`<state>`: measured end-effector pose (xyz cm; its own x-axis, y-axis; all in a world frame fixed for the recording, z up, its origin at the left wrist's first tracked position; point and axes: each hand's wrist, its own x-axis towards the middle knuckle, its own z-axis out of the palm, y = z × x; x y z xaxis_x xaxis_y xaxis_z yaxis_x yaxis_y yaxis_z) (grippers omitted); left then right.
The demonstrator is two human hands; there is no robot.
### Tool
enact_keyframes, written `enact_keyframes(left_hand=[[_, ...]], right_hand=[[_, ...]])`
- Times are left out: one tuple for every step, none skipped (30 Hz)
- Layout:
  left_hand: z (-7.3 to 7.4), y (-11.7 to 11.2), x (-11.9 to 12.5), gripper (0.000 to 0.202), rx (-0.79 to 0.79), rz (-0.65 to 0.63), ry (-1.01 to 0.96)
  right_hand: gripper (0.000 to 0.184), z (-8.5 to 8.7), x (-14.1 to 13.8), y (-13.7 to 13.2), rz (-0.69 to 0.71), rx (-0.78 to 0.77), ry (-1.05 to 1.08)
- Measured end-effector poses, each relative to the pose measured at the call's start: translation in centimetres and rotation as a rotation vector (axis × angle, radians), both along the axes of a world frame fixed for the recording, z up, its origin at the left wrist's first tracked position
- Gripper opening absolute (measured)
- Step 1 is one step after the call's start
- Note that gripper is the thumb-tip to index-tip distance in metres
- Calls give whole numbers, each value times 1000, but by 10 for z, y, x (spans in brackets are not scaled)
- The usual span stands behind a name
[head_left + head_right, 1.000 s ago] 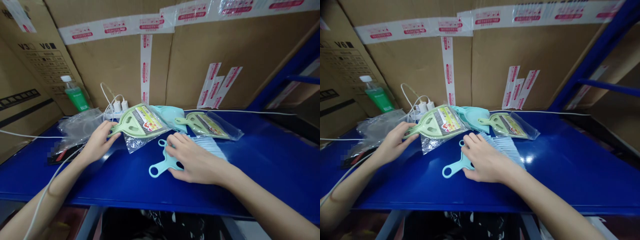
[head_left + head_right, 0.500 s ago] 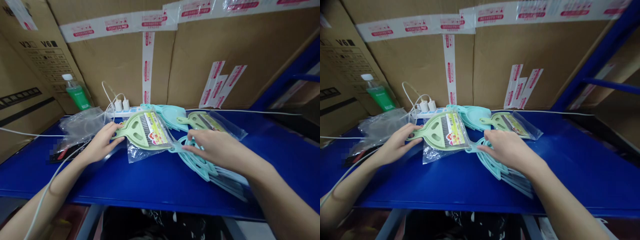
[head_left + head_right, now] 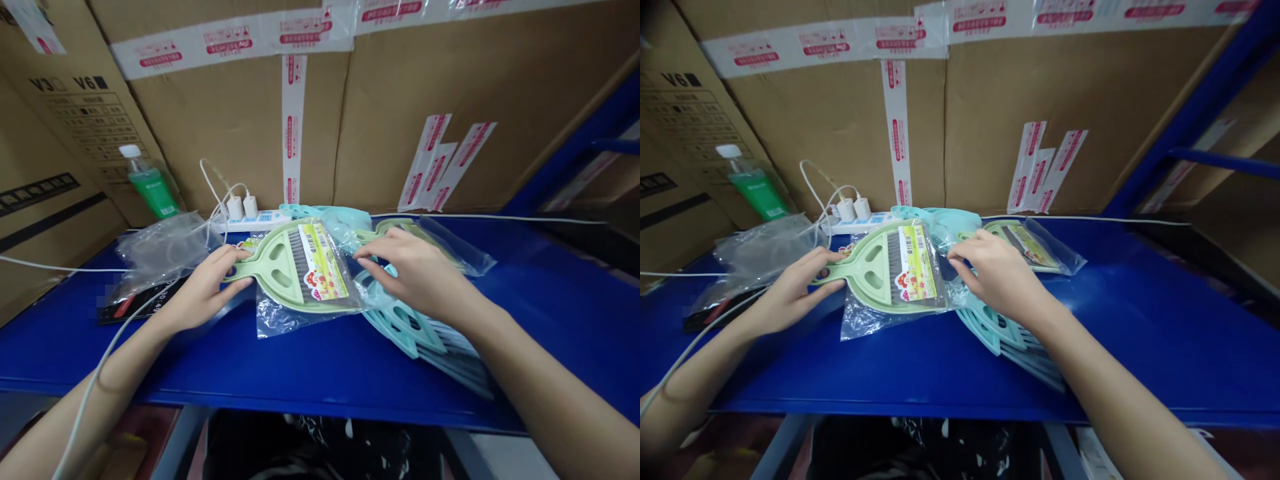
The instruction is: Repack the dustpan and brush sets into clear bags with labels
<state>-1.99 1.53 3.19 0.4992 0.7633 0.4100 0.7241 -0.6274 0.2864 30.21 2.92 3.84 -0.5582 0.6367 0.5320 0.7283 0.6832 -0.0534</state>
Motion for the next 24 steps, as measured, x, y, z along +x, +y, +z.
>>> enact_keyframes(left_hand=[[0,0,0,28,-1,-2,-5],[1,0,0,27,-3,-4,-10],[1,-1,0,27,-6,-6,-12],[1,-1,0,27,-12,-9,-13],[2,-2,1,27,-20,-12,-11],[2,-2,1,27,-27,-13,-9],[2,-2,2,28,-32,-14,-7],[1,-3,2,28,-34,-18,-6],[1,-3,3,28,-33,-21,-4],[1,-3,3,28,-31,-25,-2],[0,-3,3,29,-28,-28,0],[0,-4,3,29,-24,-30,2],[0,-4,3,29,-22,-31,6],[-1,-4,3,29,-19,-31,9],[-1,-4,3,29,-17,-33,13],[-1,-4,3,28,-15,-37,18],[-2,-3,3,28,-13,-41,25],[-2,-3,3,28,-7,-48,32],[-3,-3,3,27,-1,-56,40],[-3,-2,2,27,7,-63,47],[-3,-2,2,26,13,-67,51],[-3,-2,2,25,17,-70,52],[-3,-1,1,25,19,-71,49],[-3,-1,1,25,17,-71,44]], right_hand=[[24,0,1,1,6,-59,33],[21,0,0,2,14,-123,73],[20,0,-1,2,18,-193,118],[21,0,-4,2,18,-263,166],[24,0,-6,1,16,-329,207],[27,-1,-9,1,13,-385,239],[30,-2,-11,1,11,-431,263],[32,-3,-13,2,13,-466,278],[31,-5,-15,2,18,-490,287],[30,-6,-17,3,23,-507,293],[29,-8,-18,4,25,-519,300],[27,-9,-19,4,27,-530,308],[26,-10,-19,5,28,-539,314],[25,-11,-19,5,30,-546,321],[25,-11,-19,5,30,-551,328],[25,-10,-19,5,31,-553,336],[24,-10,-19,5,33,-552,345],[24,-9,-19,5,37,-551,357],[24,-7,-18,5,46,-551,375],[24,-6,-18,5,58,-557,402],[24,-5,-17,5,73,-569,433],[23,-4,-16,6,90,-586,464],[23,-3,-15,7,102,-603,487],[23,-3,-14,8,109,-615,500]])
